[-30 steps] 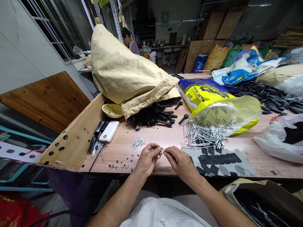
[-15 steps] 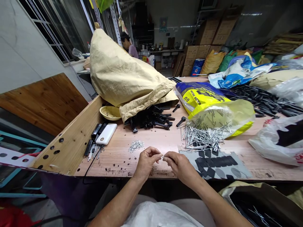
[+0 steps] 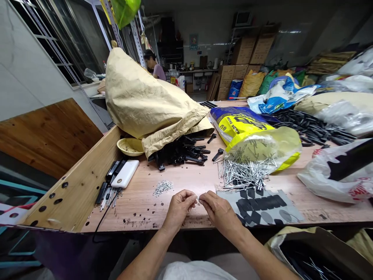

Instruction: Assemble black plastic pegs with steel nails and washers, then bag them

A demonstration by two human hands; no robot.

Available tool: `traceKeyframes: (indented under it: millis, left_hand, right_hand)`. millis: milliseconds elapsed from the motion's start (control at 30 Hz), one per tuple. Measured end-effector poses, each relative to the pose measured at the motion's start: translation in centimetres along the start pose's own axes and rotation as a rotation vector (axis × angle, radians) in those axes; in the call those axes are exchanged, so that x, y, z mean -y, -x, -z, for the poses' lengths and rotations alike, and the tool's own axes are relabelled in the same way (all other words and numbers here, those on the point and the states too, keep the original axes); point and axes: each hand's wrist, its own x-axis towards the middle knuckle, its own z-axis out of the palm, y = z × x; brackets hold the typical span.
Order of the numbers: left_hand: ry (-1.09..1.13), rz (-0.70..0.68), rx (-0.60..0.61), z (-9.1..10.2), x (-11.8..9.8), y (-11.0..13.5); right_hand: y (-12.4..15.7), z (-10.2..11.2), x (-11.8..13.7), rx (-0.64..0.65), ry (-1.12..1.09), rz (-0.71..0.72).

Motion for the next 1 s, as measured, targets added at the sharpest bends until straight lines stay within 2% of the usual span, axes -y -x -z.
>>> traceKeyframes:
  millis: [133, 233, 367, 533, 733, 1000]
  left_hand:
    - [-0.02, -0.034, 0.038, -0.2, -0.2, -0.1]
    - [-0.022, -0.052, 0.051, -0.4, -0.4, -0.2]
    - [-0.029, -0.075, 0.044, -0.7, -0.4, -0.4]
    - [-0.016, -0.068, 0.045, -0.7, -0.2, -0.8]
    - [0.077, -0.019, 0.028, -0.9, -0.4, -1.0]
    - [0.217, 0.009, 0.006, -1.2, -1.1, -1.0]
  right_hand:
    - [-0.3, 0.6, 0.2, -0.014, -0.134, -0.008]
    - [-0.6, 1.2, 0.3, 0.013, -0.23, -0.066]
    - [-0.8, 1.4, 0.3, 0.004, -0.244, -0.09]
    - [-0.7, 0.8, 0.1, -0.048, -0.128, -0.019]
    - [-0.8, 0.8, 0.0, -0.03, 0.124, 0.011]
    - [-1.3, 1.4, 0.2, -0.039, 0.142, 0.012]
